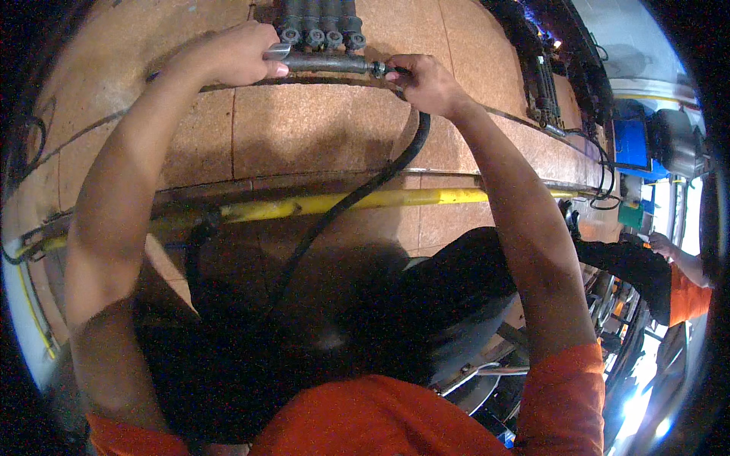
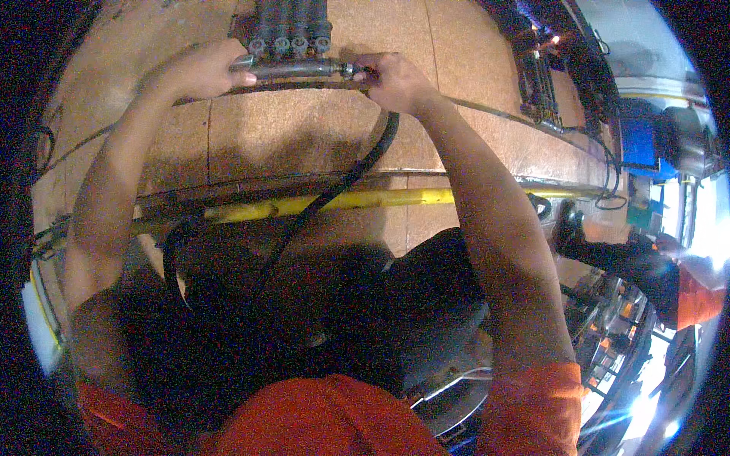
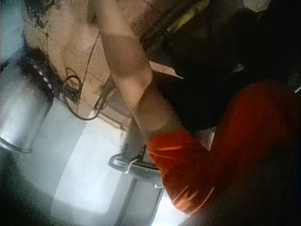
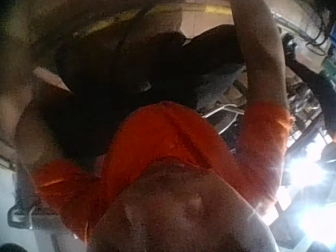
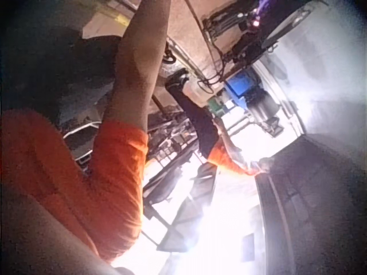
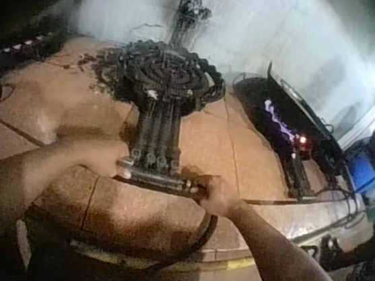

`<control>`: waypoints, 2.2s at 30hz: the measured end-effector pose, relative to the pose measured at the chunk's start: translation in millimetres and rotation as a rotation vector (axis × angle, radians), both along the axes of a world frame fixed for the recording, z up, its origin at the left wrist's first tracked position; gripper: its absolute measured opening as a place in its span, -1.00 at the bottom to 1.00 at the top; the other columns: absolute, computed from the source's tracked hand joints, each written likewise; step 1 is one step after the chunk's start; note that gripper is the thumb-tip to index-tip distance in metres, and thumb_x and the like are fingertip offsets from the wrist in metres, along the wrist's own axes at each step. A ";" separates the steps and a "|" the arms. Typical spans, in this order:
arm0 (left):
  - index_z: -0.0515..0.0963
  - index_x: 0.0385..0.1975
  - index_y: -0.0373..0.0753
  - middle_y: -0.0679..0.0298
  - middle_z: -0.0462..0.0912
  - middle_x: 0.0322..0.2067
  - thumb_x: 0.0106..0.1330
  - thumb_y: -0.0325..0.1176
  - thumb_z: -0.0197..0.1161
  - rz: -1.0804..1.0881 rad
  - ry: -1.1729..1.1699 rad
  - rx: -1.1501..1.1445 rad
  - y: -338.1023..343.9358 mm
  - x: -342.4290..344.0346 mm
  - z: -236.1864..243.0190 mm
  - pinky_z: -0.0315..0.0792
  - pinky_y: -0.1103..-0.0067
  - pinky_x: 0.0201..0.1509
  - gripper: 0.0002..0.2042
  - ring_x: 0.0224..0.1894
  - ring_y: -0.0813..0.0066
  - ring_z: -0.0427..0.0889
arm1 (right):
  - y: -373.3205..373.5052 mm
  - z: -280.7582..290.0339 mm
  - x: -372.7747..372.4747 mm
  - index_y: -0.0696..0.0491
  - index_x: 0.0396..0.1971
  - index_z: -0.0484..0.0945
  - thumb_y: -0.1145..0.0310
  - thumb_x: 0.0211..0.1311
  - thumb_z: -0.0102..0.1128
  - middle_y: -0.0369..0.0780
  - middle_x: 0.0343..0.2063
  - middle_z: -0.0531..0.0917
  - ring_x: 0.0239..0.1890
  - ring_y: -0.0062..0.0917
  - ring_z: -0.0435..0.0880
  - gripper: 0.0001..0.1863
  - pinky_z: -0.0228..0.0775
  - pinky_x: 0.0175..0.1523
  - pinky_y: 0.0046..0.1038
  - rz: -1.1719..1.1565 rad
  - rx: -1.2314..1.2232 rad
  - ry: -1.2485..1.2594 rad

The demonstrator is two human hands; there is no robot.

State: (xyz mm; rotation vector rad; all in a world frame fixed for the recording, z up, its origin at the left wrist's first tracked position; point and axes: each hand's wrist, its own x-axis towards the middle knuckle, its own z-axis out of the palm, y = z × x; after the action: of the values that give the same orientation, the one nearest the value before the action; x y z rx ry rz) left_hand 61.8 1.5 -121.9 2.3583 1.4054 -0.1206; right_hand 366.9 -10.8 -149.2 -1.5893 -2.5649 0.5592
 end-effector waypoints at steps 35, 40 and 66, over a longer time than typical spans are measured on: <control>0.54 -0.30 -0.40 -0.08 0.62 -0.33 0.16 -0.13 0.33 -0.018 -0.129 0.064 2.8 -2.4 -7.6 0.44 0.28 -0.15 -0.61 -0.21 0.05 0.62 | 6.5 1.0 -0.6 0.13 -0.15 0.55 0.45 0.13 0.08 -0.06 -0.51 0.60 -0.43 -0.35 0.60 -0.73 0.41 -0.23 -0.34 0.049 -0.018 0.039; 0.56 -0.33 -0.39 -0.07 0.63 -0.39 0.16 -0.14 0.33 -0.012 -0.155 0.076 1.7 -3.6 -11.6 0.45 0.27 -0.17 -0.64 -0.27 0.04 0.64 | 6.2 -0.3 -2.4 0.15 -0.15 0.54 0.47 0.12 0.07 -0.05 -0.46 0.61 -0.38 -0.32 0.59 -0.73 0.40 -0.17 -0.34 0.045 -0.078 0.082; 0.53 -0.13 -0.32 -0.03 0.63 -0.26 0.22 -0.19 0.27 -0.036 -0.031 -0.093 -2.3 1.4 9.9 0.44 0.29 -0.04 -0.65 -0.15 0.08 0.61 | 29.2 -14.3 13.6 0.18 -0.09 0.56 0.54 0.20 0.08 -0.20 -0.47 0.59 -0.35 -0.56 0.51 -0.73 0.37 -0.18 -0.48 0.134 -0.108 0.149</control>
State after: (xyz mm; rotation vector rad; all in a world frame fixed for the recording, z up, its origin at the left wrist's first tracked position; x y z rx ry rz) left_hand 63.2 -0.8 -112.0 2.3003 1.3153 -0.1547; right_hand 380.5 18.3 -163.5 -1.3545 -2.5816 0.8078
